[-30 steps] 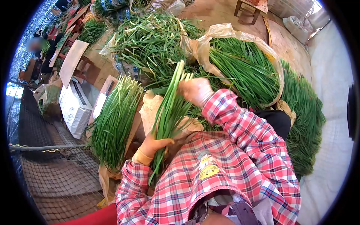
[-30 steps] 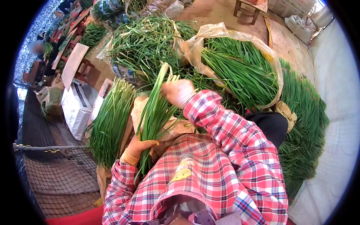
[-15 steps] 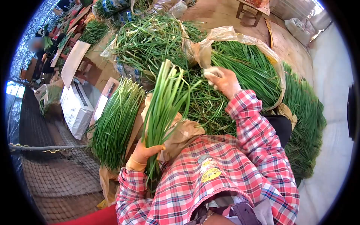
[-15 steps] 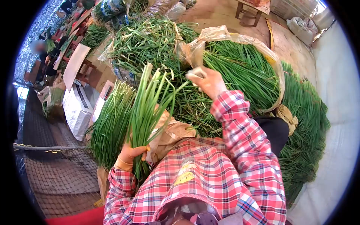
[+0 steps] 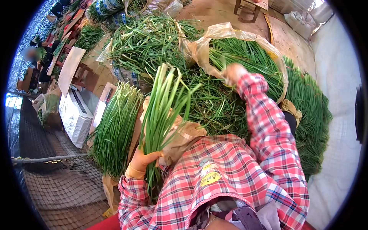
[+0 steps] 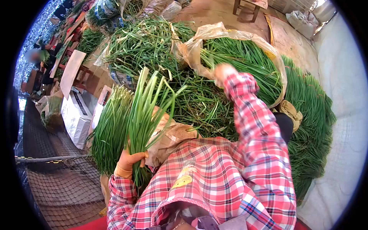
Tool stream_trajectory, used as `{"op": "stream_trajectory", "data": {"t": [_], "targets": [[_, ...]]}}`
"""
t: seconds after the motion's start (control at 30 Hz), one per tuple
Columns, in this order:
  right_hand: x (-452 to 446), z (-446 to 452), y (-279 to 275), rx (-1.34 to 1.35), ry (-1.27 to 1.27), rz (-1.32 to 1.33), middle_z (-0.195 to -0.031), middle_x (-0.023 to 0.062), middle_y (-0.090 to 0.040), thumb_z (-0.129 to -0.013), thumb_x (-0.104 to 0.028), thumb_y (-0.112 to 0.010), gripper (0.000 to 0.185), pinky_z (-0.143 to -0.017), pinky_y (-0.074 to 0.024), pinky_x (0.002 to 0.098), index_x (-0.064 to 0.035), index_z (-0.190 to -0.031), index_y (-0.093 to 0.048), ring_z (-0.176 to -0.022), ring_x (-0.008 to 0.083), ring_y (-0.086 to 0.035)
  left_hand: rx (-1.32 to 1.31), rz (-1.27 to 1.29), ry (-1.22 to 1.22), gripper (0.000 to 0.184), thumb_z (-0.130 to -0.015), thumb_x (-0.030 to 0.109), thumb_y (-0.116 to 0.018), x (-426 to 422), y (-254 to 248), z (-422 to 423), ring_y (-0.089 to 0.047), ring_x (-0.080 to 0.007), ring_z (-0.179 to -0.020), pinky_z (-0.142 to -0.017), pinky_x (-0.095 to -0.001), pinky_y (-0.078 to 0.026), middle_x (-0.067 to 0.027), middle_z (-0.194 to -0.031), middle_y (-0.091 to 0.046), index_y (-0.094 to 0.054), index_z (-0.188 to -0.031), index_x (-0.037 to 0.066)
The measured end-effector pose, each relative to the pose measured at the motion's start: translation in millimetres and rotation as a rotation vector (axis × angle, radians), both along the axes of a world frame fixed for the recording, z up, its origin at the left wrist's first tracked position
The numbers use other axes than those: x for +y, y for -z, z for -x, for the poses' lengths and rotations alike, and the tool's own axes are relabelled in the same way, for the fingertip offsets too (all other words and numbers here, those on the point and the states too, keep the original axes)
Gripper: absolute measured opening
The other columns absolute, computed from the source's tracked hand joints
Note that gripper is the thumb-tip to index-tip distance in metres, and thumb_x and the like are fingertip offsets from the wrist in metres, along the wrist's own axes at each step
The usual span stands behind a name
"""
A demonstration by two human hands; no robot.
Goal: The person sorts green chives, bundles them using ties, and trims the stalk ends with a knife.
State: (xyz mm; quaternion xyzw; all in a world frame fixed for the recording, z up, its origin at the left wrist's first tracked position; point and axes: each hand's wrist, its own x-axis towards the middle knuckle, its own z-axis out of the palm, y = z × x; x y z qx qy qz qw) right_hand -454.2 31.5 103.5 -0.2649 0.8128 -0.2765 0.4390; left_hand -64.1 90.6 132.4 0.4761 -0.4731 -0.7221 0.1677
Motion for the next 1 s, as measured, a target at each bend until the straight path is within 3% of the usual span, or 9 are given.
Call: {"op": "stream_trajectory", "data": {"t": [0.1,0.13,0.17,0.2,0.33,0.47,0.67,0.9,1.0], "targets": [[38,-36,23,-0.053,-0.714,-0.306,-0.131,0.0162,-0.045,-0.085,-0.03,-0.06,0.074,-0.08,-0.0511,0.0374,-0.0133,-0.142,-0.017,-0.104,0.0252,-0.056,-0.027,0.187,-0.001,0.055,-0.069,-0.003,-0.063,-5,32,-10,-0.058,-0.0188,-0.055,-0.047,-0.0258,-0.046,-0.0108,-0.08,-0.061,-0.043,-0.12,0.0],[43,-43,73,-0.458,-0.747,-0.182,-0.133,0.0176,-0.042,-0.077,-0.034,-0.069,0.094,-0.082,-0.0506,0.0391,-0.0159,-0.144,-0.005,-0.106,0.0258,-0.054,-0.091,0.515,0.042,0.061,-0.07,0.0,-0.064,-6,44,-3,-0.061,-0.0214,-0.066,-0.057,-0.0277,-0.049,-0.012,-0.087,-0.061,-0.039,-0.125,0.001],[50,-68,84,-0.779,-0.641,-0.047,-0.134,0.0181,-0.041,-0.071,-0.037,-0.074,0.101,-0.085,-0.0496,0.0418,-0.0129,-0.144,-0.008,-0.109,0.0275,-0.053,-0.159,0.844,0.088,0.067,-0.07,0.003,-0.066,-5,49,8,-0.063,-0.0241,-0.077,-0.068,-0.0297,-0.051,-0.0133,-0.093,-0.062,-0.036,-0.13,0.002],[59,-93,81,-1.02,-0.522,0.108,-0.132,0.0171,-0.043,-0.071,-0.036,-0.075,0.098,-0.085,-0.0496,0.0416,-0.0111,-0.143,-0.013,-0.109,0.0273,-0.053,-0.36,0.721,0.098,0.078,-0.069,0.01,-0.069,3,25,30,-0.058,-0.0261,-0.1,-0.085,-0.0309,-0.046,-0.0166,-0.109,-0.058,-0.028,-0.135,0.003],[55,-146,65,-1.494,-0.125,0.515,-0.11,0.0095,-0.056,-0.073,-0.029,-0.075,0.061,-0.084,-0.0521,0.0369,-0.0048,-0.121,-0.044,-0.1,0.0227,-0.058,-0.452,1.017,0.227,0.11,-0.06,0.017,-0.081,16,20,63,-0.052,-0.0258,-0.11,-0.089,-0.0322,-0.044,-0.0193,-0.124,-0.047,-0.008,-0.142,0.005],[55,-140,56,-1.619,0.073,0.445,-0.096,0.0116,-0.062,-0.075,-0.008,-0.067,0.036,-0.079,-0.0546,0.039,0.0013,-0.107,-0.053,-0.085,0.0243,-0.063,-0.005,0.267,0.052,0.109,-0.058,0.017,-0.082,11,23,49,-0.046,-0.023,-0.115,-0.096,-0.0316,-0.038,-0.0166,-0.125,-0.046,-0.011,-0.14,-0.002],[55,-139,53,-1.87,0.013,0.374,-0.098,0.0154,-0.062,-0.072,-0.004,-0.054,0.041,-0.083,-0.0517,0.0407,0.005,-0.112,-0.052,-0.086,0.0265,-0.063,0.08,0.052,0.208,0.062,-0.067,0.009,-0.075,10,48,62,-0.057,-0.0163,-0.089,-0.076,-0.0288,-0.048,-0.0061,-0.1,-0.058,-0.045,-0.12,0.002],[45,-53,19,-0.599,0.163,0.734,-0.128,0.0139,-0.045,-0.073,-0.025,-0.074,0.089,-0.099,-0.0371,0.0442,-0.0117,-0.141,-0.018,-0.117,0.0262,-0.044,0.047,0.047,0.159,0.048,-0.071,0.001,-0.066,3,22,67,-0.055,-0.0145,-0.051,-0.047,-0.0239,-0.045,-0.0058,-0.079,-0.06,-0.046,-0.115,0.001],[39,-40,-22,0.256,-0.485,1.002,-0.135,0.0157,-0.037,-0.063,-0.045,-0.075,0.097,-0.104,-0.0277,0.047,-0.0124,-0.139,-0.024,-0.124,0.0311,-0.036,-0.103,0.122,0.198,0.048,-0.072,0.0,-0.063,2,32,57,-0.053,-0.0119,-0.05,-0.045,-0.0233,-0.042,-0.0047,-0.077,-0.059,-0.047,-0.117,0.003]]}}
